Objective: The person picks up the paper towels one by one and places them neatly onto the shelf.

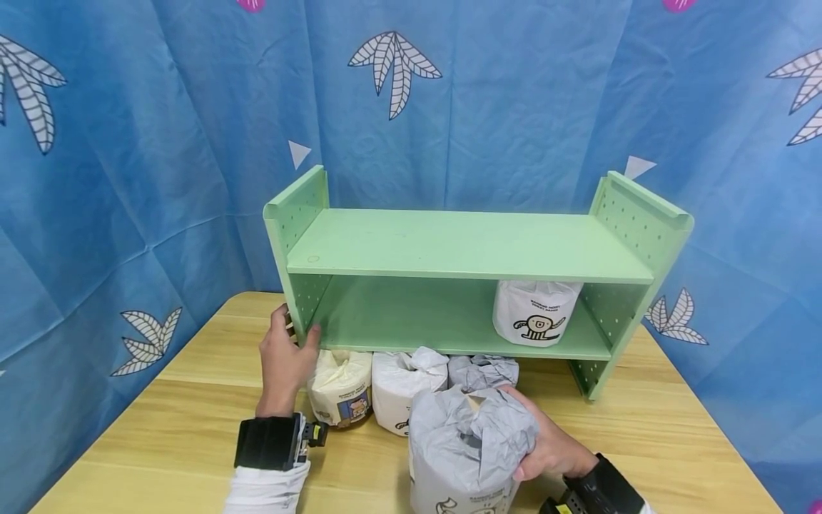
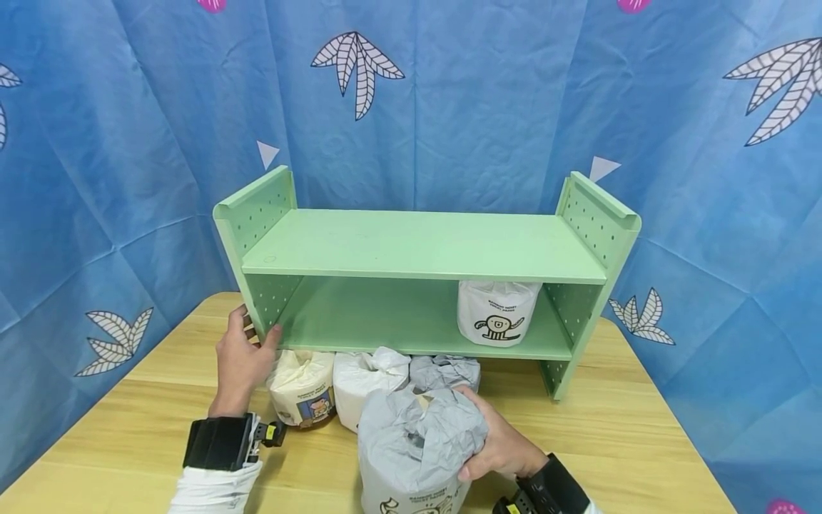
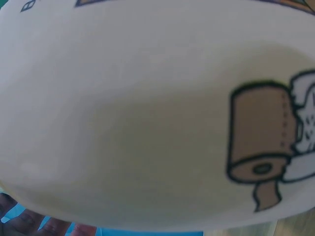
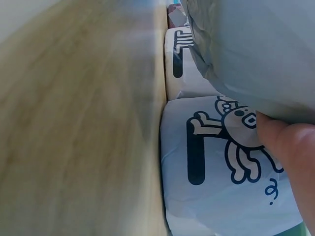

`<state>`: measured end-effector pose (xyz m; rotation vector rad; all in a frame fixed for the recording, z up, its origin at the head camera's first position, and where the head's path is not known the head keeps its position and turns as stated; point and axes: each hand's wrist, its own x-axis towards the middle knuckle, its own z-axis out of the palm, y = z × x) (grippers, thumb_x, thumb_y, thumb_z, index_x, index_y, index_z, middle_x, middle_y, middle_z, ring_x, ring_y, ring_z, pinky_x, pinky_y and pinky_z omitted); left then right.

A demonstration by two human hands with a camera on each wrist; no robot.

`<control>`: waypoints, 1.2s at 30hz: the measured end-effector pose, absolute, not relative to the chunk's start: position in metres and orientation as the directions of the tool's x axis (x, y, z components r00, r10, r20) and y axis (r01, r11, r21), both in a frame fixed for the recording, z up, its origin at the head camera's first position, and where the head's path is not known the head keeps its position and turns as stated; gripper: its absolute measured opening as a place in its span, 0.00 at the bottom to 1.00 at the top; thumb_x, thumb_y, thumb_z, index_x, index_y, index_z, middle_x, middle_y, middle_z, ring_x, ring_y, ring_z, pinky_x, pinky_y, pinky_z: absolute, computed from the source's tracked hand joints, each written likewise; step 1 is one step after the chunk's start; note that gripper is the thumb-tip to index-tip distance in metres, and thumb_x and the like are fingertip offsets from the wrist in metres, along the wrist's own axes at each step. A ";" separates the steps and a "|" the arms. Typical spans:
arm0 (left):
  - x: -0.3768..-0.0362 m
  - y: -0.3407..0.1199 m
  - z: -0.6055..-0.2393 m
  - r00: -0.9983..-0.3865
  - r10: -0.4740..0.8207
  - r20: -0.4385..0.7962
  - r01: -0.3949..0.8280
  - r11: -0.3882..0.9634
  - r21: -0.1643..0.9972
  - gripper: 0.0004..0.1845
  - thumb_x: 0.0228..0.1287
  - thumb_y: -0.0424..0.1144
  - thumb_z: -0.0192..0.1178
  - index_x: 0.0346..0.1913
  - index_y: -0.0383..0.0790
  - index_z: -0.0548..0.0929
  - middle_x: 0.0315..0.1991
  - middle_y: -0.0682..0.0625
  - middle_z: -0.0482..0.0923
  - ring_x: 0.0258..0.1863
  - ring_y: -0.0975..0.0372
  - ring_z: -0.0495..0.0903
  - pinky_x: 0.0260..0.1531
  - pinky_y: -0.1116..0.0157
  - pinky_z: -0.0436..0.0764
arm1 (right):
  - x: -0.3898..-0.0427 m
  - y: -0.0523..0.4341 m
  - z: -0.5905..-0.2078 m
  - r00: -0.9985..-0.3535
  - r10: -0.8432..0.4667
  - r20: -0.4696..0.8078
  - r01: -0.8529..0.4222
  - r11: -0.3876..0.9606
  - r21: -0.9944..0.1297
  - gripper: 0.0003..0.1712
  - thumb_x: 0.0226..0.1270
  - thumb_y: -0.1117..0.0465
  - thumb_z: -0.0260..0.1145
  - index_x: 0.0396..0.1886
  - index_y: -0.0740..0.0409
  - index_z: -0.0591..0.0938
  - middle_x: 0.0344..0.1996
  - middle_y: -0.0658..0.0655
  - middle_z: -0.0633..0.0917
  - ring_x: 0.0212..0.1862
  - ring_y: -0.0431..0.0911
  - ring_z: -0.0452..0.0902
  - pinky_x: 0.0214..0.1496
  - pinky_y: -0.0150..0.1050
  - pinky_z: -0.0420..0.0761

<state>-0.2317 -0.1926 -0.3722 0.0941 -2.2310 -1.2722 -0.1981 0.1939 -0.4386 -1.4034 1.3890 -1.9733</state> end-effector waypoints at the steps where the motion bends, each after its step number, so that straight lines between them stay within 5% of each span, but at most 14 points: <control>1: -0.232 -0.193 -0.373 -0.838 -0.327 0.437 0.210 0.546 0.811 0.31 0.67 0.34 0.57 0.70 0.32 0.59 0.64 0.30 0.66 0.58 0.35 0.70 0.53 0.41 0.74 | -0.198 0.194 -0.438 -0.452 -0.725 0.521 -0.244 -0.461 -0.853 0.50 0.48 0.73 0.70 0.71 0.69 0.56 0.63 0.63 0.71 0.62 0.52 0.70 0.67 0.44 0.67; 20: -0.233 -0.194 -0.373 -0.842 -0.329 0.428 0.208 0.534 0.819 0.31 0.67 0.34 0.58 0.69 0.32 0.60 0.63 0.30 0.66 0.58 0.36 0.71 0.53 0.43 0.75 | -0.198 0.192 -0.427 -0.466 -0.701 0.540 -0.300 -0.449 -0.842 0.49 0.45 0.75 0.68 0.71 0.65 0.59 0.62 0.60 0.73 0.61 0.49 0.70 0.66 0.42 0.67; 36: -0.233 -0.194 -0.372 -0.843 -0.323 0.431 0.208 0.542 0.814 0.32 0.67 0.34 0.58 0.70 0.32 0.59 0.64 0.30 0.65 0.59 0.35 0.69 0.53 0.42 0.75 | -0.196 0.185 -0.411 -0.400 -0.694 0.598 -0.330 -0.500 -0.801 0.48 0.47 0.75 0.68 0.70 0.66 0.59 0.62 0.63 0.73 0.61 0.52 0.72 0.65 0.46 0.70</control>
